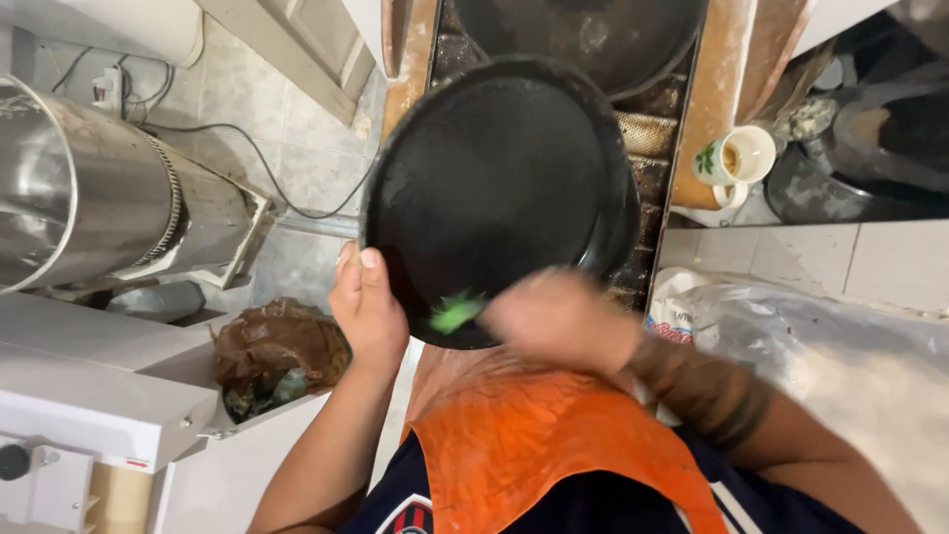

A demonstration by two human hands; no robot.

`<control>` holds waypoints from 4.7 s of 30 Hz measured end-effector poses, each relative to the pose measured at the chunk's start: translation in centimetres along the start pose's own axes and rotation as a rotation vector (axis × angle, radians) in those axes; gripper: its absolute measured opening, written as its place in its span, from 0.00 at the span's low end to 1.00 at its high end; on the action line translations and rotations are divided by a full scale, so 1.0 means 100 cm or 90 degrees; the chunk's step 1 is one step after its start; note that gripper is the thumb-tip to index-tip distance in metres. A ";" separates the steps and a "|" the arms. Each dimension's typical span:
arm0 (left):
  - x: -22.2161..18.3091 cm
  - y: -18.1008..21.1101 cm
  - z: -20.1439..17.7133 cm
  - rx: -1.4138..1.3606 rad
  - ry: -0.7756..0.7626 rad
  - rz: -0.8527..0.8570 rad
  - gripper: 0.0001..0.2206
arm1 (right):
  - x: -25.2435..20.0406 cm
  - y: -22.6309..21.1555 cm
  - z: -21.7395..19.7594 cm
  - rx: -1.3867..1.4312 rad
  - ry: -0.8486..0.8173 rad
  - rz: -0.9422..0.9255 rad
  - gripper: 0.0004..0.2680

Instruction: Brushing oil onto several round baking pans using a silicone brush to prepare them for baking.

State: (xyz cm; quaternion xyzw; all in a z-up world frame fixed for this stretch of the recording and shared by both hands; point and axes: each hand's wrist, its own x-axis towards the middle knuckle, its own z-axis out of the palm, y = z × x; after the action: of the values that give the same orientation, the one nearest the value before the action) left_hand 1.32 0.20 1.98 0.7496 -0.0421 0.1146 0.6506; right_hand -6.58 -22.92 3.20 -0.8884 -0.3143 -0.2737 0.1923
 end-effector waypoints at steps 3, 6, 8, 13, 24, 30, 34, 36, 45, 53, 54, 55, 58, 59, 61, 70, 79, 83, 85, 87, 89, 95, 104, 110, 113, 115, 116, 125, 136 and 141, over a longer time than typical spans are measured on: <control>0.002 -0.008 -0.014 0.009 0.005 -0.017 0.15 | -0.098 0.118 -0.016 -0.131 -0.025 0.194 0.11; 0.000 -0.034 -0.009 0.007 0.059 -0.041 0.13 | -0.020 0.076 -0.024 -0.344 -0.014 0.210 0.11; 0.009 -0.019 0.003 0.000 0.066 -0.026 0.13 | 0.020 0.022 -0.017 -0.177 -0.049 0.149 0.10; 0.012 -0.033 -0.011 0.015 0.085 -0.036 0.13 | -0.033 0.032 -0.029 -0.069 -0.238 0.126 0.06; 0.036 0.062 0.027 -0.006 0.012 0.091 0.13 | 0.044 0.013 -0.033 0.419 -0.082 0.399 0.12; 0.031 0.048 0.030 -0.055 0.007 0.074 0.14 | 0.023 0.041 -0.052 0.436 -0.212 0.439 0.08; 0.034 0.046 0.019 -0.040 -0.006 0.081 0.15 | -0.050 0.092 -0.082 0.337 -0.306 0.632 0.14; 0.029 0.039 0.020 -0.043 0.003 0.069 0.12 | -0.053 0.118 -0.097 -0.107 -0.467 0.814 0.19; 0.024 0.009 0.017 -0.058 0.000 0.021 0.13 | -0.005 0.050 -0.038 0.127 0.046 0.286 0.10; 0.027 0.020 0.036 -0.058 -0.038 -0.001 0.12 | 0.050 0.043 -0.062 0.044 -0.058 0.135 0.14; 0.029 0.024 0.038 -0.067 -0.059 -0.002 0.13 | 0.054 0.019 -0.048 0.073 -0.076 -0.047 0.15; 0.032 0.037 0.038 -0.068 -0.060 0.002 0.13 | 0.050 0.027 -0.045 0.070 -0.074 -0.048 0.15; 0.035 0.061 0.034 -0.053 -0.087 0.057 0.13 | 0.032 0.062 -0.045 -0.043 0.018 0.127 0.11; 0.037 0.060 0.034 -0.053 -0.093 0.064 0.13 | 0.024 0.089 -0.051 -0.130 0.088 0.257 0.09; 0.034 0.059 0.038 -0.056 -0.099 0.072 0.13 | 0.030 0.105 -0.060 -0.220 0.161 0.383 0.08; 0.033 0.073 0.031 0.021 -0.112 0.101 0.14 | -0.009 0.126 -0.070 -0.197 0.082 0.070 0.08; 0.079 0.055 0.038 0.051 0.089 -0.103 0.15 | -0.055 0.015 -0.068 0.183 0.105 0.364 0.09; 0.117 0.083 0.113 -0.164 0.131 -0.248 0.20 | -0.050 0.022 -0.119 0.254 0.394 0.573 0.07; 0.128 0.080 0.153 -0.203 0.097 -0.265 0.24 | -0.052 0.025 -0.131 0.278 0.525 0.652 0.06; 0.137 0.069 0.191 -0.226 0.060 -0.296 0.24 | -0.054 0.026 -0.132 0.239 0.515 0.691 0.06; 0.143 0.044 0.219 -0.237 0.025 -0.332 0.22 | -0.063 0.022 -0.129 0.260 0.538 0.756 0.06; 0.165 0.010 0.226 -0.148 -0.116 -0.331 0.25 | -0.080 0.013 -0.128 0.259 0.572 0.950 0.06; 0.089 -0.104 0.094 0.539 -0.226 -0.085 0.18 | -0.165 0.086 -0.130 0.207 0.682 0.976 0.06; 0.035 -0.140 0.078 0.715 -0.305 -0.145 0.18 | -0.193 0.165 -0.124 0.096 0.472 0.959 0.08; 0.029 -0.139 0.078 0.733 -0.238 -0.064 0.16 | -0.214 0.209 -0.111 -0.015 0.284 0.923 0.09; 0.026 -0.132 0.079 0.731 -0.209 -0.028 0.15 | -0.226 0.230 -0.101 -0.062 0.199 0.896 0.09; 0.025 -0.129 0.079 0.740 -0.186 0.017 0.14 | -0.230 0.238 -0.096 -0.116 0.142 0.890 0.10; 0.036 -0.113 0.075 0.655 -0.060 0.149 0.09 | -0.262 0.262 -0.075 -0.198 -0.032 0.914 0.13; 0.016 -0.065 0.070 0.096 -0.074 -0.355 0.12 | -0.257 0.225 -0.097 -0.315 0.254 0.833 0.07; -0.002 -0.089 0.066 0.052 -0.011 -0.393 0.11 | -0.253 0.207 -0.097 0.190 0.601 1.019 0.08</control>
State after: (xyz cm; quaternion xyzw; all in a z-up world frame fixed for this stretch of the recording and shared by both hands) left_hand 3.82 -5.01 -7.54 0.7535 0.1868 -0.0932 0.6234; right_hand -12.87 -54.45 -8.19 -0.6038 0.4684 -0.3488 0.5426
